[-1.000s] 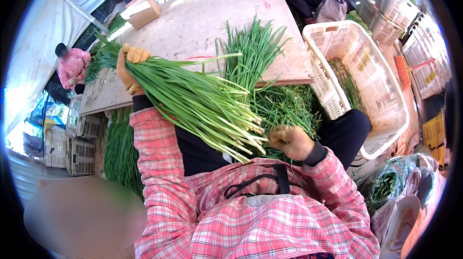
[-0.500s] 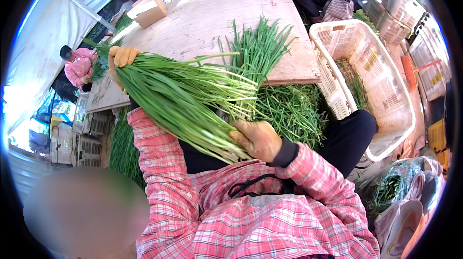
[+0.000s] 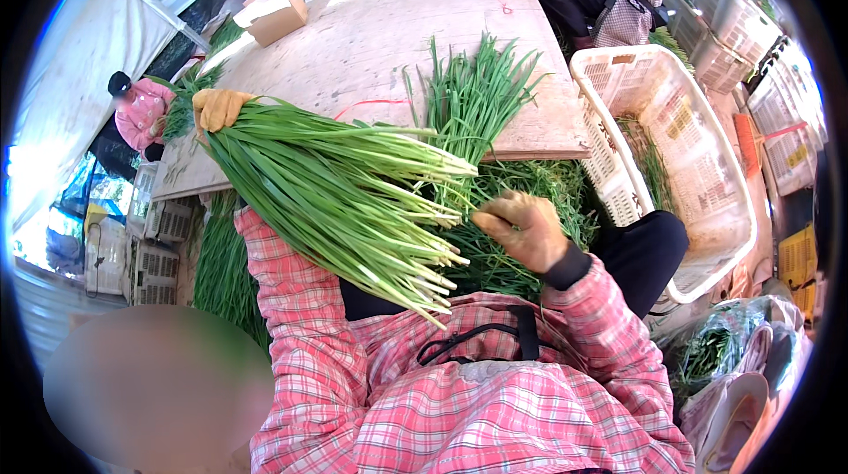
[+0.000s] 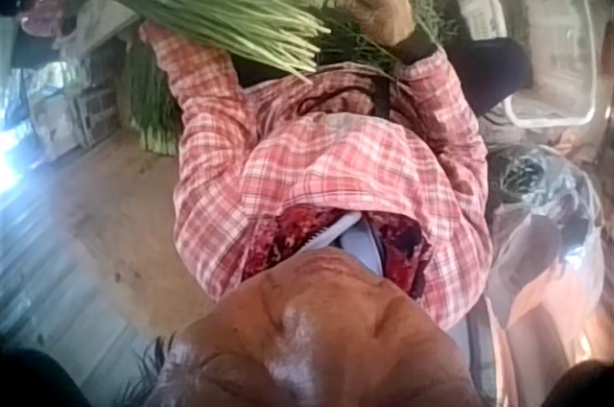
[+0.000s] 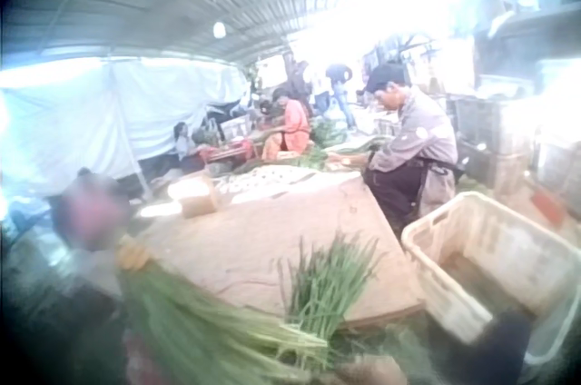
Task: The person picks up a bunch of green onions from a pile, aligns them, secures them with a red rubber band, and places the bundle aside.
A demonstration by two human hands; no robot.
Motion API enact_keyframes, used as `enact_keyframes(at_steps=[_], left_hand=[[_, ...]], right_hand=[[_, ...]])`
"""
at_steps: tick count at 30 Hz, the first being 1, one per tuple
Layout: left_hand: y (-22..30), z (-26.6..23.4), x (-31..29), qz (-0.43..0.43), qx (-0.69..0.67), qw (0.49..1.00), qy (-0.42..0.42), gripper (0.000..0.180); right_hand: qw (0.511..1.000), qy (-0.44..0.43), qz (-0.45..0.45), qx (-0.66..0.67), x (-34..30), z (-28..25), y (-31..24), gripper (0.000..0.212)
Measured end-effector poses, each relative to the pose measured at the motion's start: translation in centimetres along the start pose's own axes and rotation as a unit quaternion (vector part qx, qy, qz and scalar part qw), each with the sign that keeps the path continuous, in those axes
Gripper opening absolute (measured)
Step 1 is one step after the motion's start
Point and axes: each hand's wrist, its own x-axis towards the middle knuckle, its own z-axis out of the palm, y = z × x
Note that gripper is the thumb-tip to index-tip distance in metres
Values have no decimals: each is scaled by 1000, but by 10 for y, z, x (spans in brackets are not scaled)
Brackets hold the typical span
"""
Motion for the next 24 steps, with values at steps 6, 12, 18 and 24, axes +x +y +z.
enact_keyframes(at_steps=[6, 12, 18, 24], left_hand=[[-27, 17, 13, -56, -11, 997, 52, 19], [-32, 13, 7, -77, -8, 997, 10, 21], [-52, 18, 5, -103, -26, 992, 73, 24], [-37, 41, 17, -99, -22, 994, 48, 24]], right_hand=[[997, 54, -40, 34, 43, 44, -31, 17], [947, -73, 123, 287, 26, 39, -32, 15], [957, -9, 102, 273, 25, 43, -25, 11], [989, -46, 1, -138, -12, 29, 17, 9]])
